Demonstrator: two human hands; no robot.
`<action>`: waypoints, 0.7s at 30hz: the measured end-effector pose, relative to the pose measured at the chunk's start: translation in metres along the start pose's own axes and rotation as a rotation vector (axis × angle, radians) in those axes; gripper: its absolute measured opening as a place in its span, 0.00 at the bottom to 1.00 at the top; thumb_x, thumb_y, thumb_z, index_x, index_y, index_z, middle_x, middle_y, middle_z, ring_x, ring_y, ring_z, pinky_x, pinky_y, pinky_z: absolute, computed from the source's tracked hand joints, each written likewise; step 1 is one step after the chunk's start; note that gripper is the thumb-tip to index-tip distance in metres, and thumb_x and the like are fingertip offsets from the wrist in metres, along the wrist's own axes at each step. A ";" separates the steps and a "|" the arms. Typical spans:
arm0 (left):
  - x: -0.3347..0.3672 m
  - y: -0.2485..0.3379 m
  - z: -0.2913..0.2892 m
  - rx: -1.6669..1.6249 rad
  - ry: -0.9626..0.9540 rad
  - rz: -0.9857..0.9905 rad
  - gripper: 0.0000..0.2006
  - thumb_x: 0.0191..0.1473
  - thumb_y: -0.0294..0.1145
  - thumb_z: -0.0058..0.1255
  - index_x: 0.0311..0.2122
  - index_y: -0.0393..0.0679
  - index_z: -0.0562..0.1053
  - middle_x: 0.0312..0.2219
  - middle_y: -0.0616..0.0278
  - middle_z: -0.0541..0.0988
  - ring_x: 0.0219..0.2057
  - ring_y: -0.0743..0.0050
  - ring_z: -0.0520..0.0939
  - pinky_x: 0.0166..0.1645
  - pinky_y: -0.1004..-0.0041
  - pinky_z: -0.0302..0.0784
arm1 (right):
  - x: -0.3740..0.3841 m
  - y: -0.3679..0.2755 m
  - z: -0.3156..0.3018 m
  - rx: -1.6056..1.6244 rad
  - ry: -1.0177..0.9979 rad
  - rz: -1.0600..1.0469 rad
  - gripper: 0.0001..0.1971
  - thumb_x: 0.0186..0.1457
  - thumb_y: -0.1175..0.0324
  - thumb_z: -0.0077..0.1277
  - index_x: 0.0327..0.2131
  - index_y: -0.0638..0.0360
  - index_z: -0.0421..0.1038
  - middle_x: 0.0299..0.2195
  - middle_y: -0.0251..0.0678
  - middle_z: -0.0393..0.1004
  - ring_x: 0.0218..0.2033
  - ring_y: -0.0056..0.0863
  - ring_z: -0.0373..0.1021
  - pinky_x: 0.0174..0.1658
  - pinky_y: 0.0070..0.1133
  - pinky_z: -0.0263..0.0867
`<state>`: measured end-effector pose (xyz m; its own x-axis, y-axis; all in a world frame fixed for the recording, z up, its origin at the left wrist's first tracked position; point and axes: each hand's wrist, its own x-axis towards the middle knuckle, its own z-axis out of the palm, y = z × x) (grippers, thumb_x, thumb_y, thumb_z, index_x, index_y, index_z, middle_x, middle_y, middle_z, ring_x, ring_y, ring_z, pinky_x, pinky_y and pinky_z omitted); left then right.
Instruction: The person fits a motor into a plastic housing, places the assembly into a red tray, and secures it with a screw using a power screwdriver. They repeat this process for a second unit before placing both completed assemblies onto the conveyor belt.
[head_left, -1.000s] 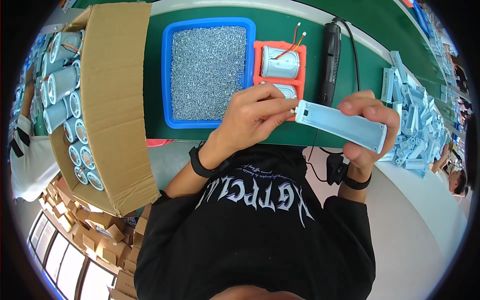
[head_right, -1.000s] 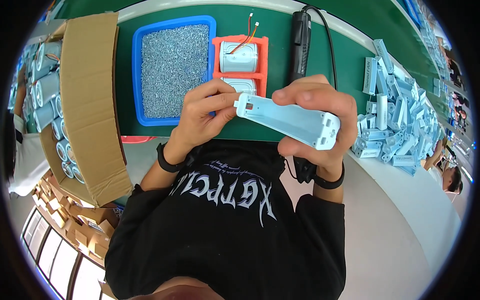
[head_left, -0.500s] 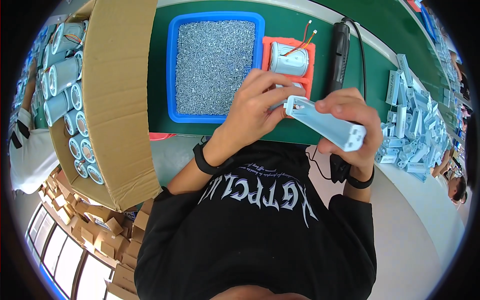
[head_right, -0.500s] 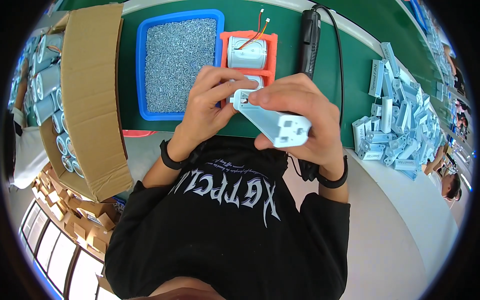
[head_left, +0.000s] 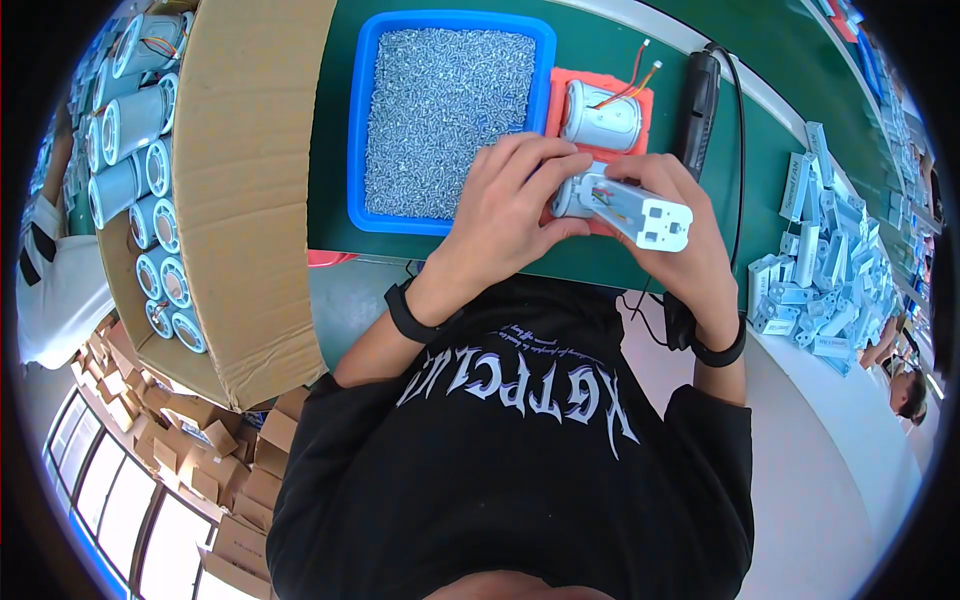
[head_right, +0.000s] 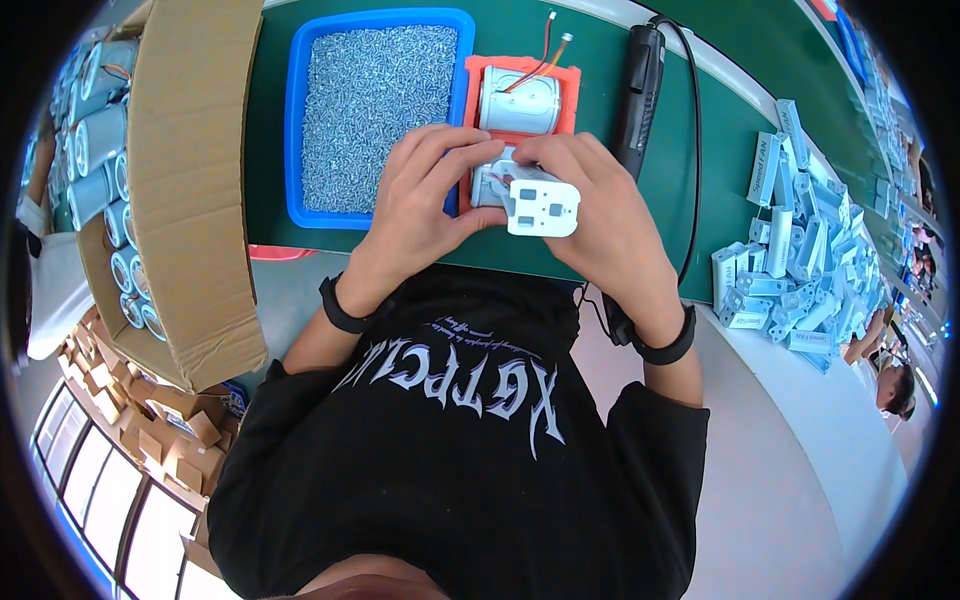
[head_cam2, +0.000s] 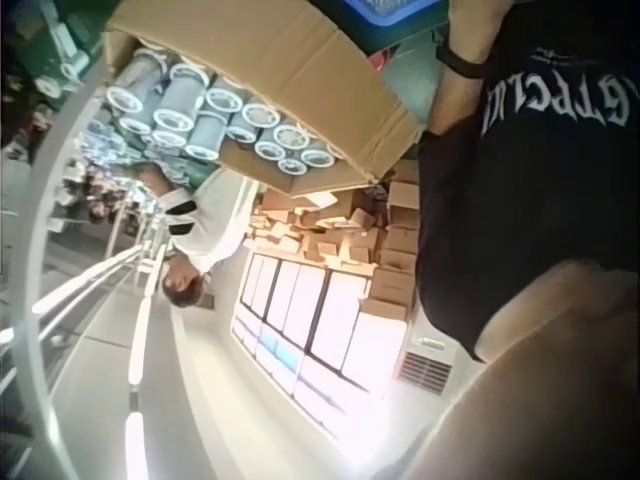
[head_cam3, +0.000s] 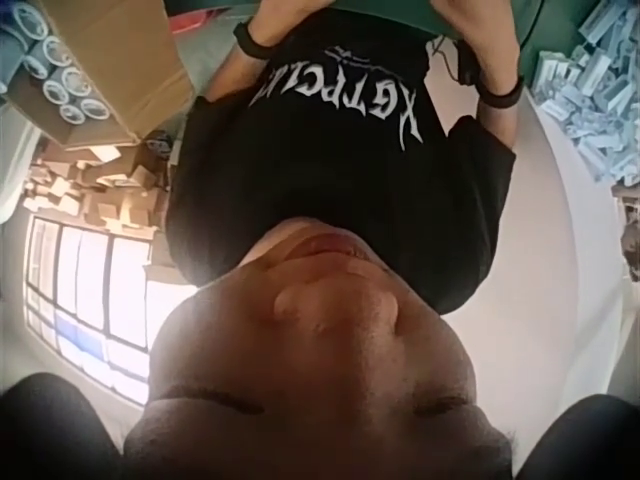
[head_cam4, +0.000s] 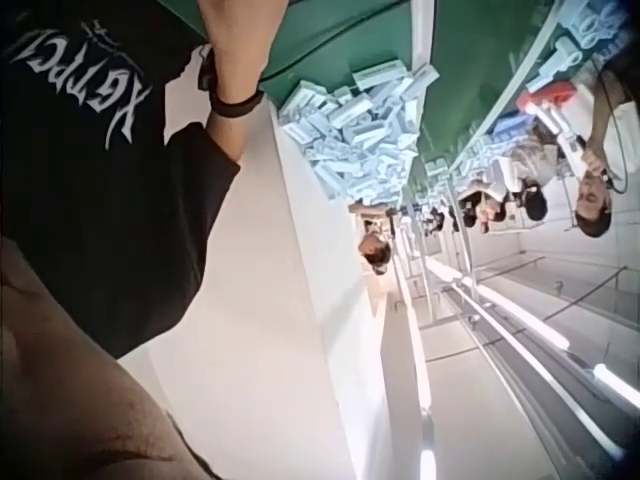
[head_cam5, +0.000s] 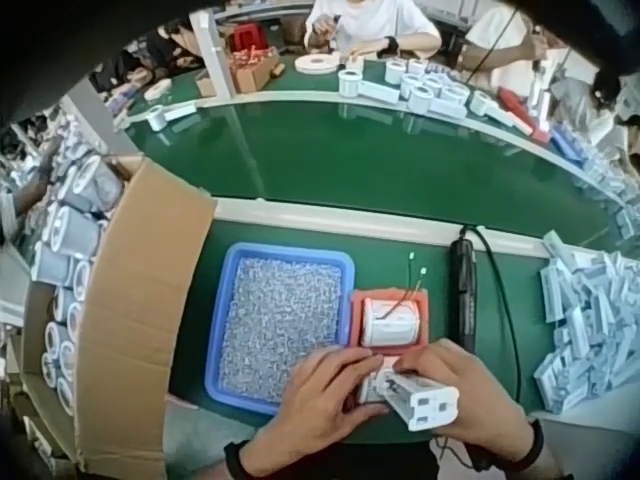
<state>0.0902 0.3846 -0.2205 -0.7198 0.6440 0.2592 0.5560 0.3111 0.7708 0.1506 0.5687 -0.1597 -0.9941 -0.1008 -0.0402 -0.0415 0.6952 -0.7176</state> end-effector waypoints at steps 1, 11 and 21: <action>-0.002 -0.004 0.002 0.003 0.014 0.037 0.32 0.29 0.34 0.69 0.46 0.46 0.73 0.42 0.63 0.73 0.45 0.58 0.72 0.48 0.63 0.68 | 0.000 -0.002 0.000 -0.023 0.004 -0.004 0.20 0.41 0.74 0.64 0.40 0.60 0.69 0.36 0.39 0.71 0.36 0.35 0.72 0.38 0.25 0.69; 0.004 -0.007 -0.001 -0.089 0.033 0.052 0.28 0.30 0.36 0.70 0.43 0.45 0.75 0.39 0.62 0.74 0.42 0.59 0.73 0.45 0.64 0.69 | -0.001 -0.013 -0.004 -0.207 0.003 -0.012 0.20 0.39 0.78 0.60 0.39 0.59 0.68 0.35 0.39 0.71 0.34 0.38 0.70 0.36 0.28 0.68; 0.003 -0.008 0.003 -0.151 0.049 -0.001 0.27 0.29 0.35 0.71 0.40 0.43 0.76 0.35 0.61 0.75 0.40 0.59 0.74 0.43 0.66 0.71 | 0.004 -0.015 -0.003 -0.213 -0.023 -0.036 0.18 0.39 0.79 0.58 0.37 0.60 0.67 0.33 0.39 0.71 0.35 0.39 0.69 0.37 0.30 0.66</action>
<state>0.0852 0.3857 -0.2273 -0.7419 0.6074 0.2839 0.4893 0.2010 0.8487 0.1467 0.5601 -0.1475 -0.9892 -0.1422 -0.0347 -0.0992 0.8252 -0.5560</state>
